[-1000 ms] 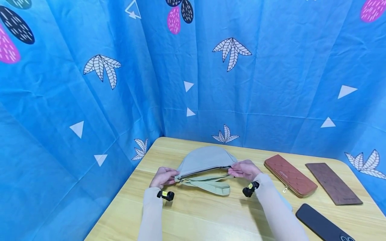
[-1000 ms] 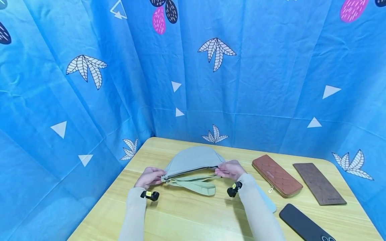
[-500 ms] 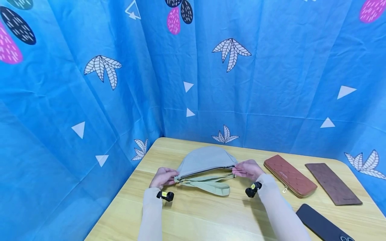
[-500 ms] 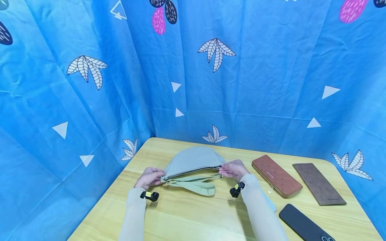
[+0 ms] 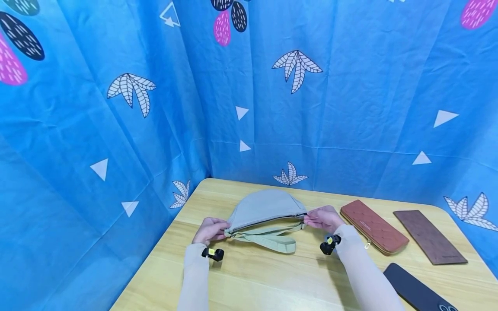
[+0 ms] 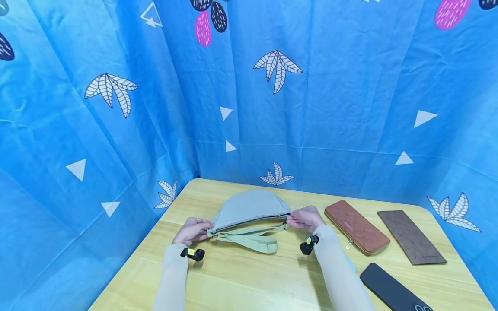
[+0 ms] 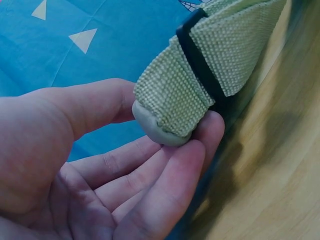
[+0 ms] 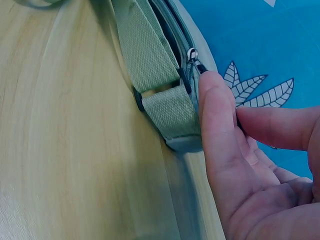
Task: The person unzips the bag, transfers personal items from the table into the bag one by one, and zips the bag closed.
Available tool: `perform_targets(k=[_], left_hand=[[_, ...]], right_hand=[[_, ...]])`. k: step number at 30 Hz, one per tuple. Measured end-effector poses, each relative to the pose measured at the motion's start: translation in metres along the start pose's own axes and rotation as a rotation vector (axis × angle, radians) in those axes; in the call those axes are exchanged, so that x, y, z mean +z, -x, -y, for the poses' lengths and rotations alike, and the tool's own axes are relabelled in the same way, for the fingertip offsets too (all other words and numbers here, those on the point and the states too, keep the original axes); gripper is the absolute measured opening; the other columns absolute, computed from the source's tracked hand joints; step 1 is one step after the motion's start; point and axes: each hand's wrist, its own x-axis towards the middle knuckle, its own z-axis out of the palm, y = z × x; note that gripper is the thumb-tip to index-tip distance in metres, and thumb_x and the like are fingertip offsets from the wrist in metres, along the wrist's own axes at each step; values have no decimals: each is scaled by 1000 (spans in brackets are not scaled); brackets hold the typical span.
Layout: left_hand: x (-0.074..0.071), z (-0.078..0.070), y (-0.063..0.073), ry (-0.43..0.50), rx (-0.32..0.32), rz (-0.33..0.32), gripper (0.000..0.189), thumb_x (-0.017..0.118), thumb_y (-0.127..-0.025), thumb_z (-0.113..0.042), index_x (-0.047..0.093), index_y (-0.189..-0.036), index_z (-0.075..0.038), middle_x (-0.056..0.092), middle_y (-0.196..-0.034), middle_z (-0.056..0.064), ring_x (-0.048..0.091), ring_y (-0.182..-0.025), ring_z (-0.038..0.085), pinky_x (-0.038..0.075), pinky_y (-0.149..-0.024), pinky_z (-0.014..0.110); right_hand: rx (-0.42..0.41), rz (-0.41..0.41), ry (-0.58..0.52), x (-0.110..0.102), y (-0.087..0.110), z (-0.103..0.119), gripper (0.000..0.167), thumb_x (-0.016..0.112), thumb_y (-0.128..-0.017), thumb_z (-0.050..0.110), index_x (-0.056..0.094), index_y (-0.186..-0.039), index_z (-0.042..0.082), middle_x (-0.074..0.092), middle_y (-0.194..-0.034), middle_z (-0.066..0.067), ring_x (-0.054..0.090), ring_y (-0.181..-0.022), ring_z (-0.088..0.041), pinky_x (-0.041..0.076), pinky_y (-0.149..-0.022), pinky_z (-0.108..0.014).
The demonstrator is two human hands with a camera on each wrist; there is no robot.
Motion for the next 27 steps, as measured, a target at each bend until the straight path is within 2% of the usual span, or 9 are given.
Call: perform_targets(k=[8,19,27], left_hand=[[-1,2,-3,4,1,4,29,79,-89,-11,71,-111,6,74,-79,5,68,-59,7,60,-60,23],[-1,5,-2,-8,9,-1,33,79,-88,-11,70,-113,8,74,-80,7,68,-58,8,60,-60,25],[-2,3,0,2,-10,-4,30,78,-89,-10,71,-111,8,74,-79,6,68,-58,6,60,-60,23]], right_hand=[[-6,1,13,-4,3,1,44,49,-104,-5,40,-141,-26,78,-105,-22,78,-84,-16,63,-82,-28],[-1,-10,-19,-11,6,-1,43,47,-103,-6,40,-140,-27,78,-95,-11,77,-84,-13,62,-80,-25],[21,-20,-24,-17,8,-2,46,47,-105,-3,36,-145,-24,77,-99,-10,77,-88,-13,62,-84,-26]])
